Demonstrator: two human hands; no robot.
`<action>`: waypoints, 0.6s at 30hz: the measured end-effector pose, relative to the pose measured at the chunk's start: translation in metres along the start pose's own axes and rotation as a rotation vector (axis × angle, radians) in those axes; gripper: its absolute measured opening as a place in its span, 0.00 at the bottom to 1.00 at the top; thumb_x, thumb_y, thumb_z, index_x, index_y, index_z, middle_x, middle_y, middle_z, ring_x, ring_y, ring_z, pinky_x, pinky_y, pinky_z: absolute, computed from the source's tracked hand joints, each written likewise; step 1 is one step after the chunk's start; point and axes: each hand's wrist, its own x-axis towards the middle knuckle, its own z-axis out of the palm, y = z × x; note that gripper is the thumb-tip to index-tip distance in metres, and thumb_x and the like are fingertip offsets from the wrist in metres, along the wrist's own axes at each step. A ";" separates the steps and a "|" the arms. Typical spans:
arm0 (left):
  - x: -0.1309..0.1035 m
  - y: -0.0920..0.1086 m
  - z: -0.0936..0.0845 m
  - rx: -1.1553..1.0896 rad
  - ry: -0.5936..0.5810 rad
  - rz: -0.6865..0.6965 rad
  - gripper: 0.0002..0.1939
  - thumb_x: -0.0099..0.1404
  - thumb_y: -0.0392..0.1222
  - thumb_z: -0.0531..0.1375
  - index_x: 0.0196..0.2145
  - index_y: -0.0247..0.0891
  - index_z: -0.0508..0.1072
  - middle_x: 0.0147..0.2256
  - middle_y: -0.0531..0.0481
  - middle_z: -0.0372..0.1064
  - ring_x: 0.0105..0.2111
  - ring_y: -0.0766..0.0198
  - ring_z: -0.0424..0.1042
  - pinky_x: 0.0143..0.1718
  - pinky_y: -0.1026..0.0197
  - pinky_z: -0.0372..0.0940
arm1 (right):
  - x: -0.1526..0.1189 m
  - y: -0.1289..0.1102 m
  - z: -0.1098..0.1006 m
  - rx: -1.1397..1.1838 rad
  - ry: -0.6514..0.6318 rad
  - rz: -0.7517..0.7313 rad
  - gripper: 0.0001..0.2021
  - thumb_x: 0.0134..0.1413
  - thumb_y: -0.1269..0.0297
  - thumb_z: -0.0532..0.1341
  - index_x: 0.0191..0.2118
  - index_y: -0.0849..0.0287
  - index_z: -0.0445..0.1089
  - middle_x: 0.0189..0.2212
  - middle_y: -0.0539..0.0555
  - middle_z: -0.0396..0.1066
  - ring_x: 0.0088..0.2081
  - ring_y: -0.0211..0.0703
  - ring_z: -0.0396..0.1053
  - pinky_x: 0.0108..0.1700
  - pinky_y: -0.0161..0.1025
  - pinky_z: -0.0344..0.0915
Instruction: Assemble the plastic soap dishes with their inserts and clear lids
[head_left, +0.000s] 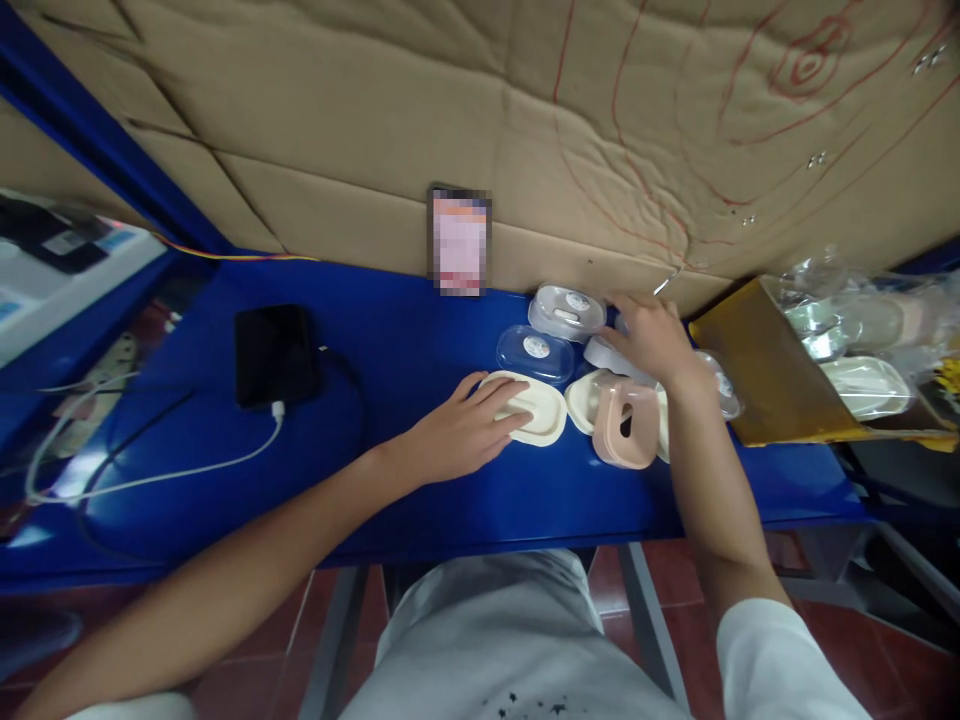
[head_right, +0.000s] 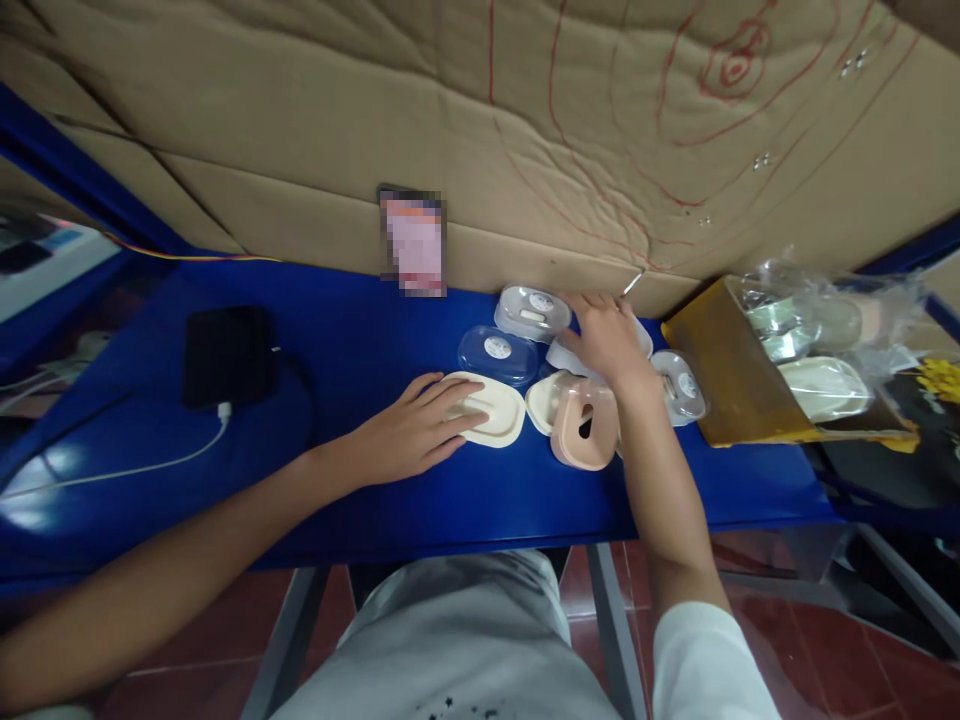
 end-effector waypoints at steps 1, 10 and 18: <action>0.000 0.000 0.000 0.009 0.004 -0.001 0.16 0.78 0.37 0.58 0.60 0.40 0.77 0.68 0.33 0.66 0.68 0.42 0.65 0.69 0.36 0.56 | 0.010 0.000 0.006 0.021 -0.035 -0.019 0.27 0.67 0.60 0.62 0.69 0.57 0.68 0.67 0.64 0.72 0.66 0.67 0.69 0.67 0.63 0.61; 0.001 -0.003 -0.001 -0.017 -0.054 -0.020 0.15 0.80 0.38 0.56 0.59 0.39 0.77 0.68 0.33 0.65 0.68 0.42 0.64 0.67 0.37 0.59 | 0.035 0.014 0.033 0.149 -0.142 -0.033 0.35 0.64 0.56 0.69 0.72 0.59 0.65 0.71 0.65 0.67 0.70 0.66 0.66 0.70 0.61 0.62; 0.001 -0.008 -0.001 -0.060 -0.083 -0.017 0.14 0.79 0.41 0.59 0.59 0.39 0.76 0.69 0.33 0.63 0.68 0.41 0.64 0.67 0.37 0.60 | 0.025 0.032 0.001 0.229 -0.166 0.028 0.24 0.73 0.57 0.56 0.69 0.56 0.71 0.64 0.60 0.76 0.61 0.58 0.76 0.64 0.54 0.70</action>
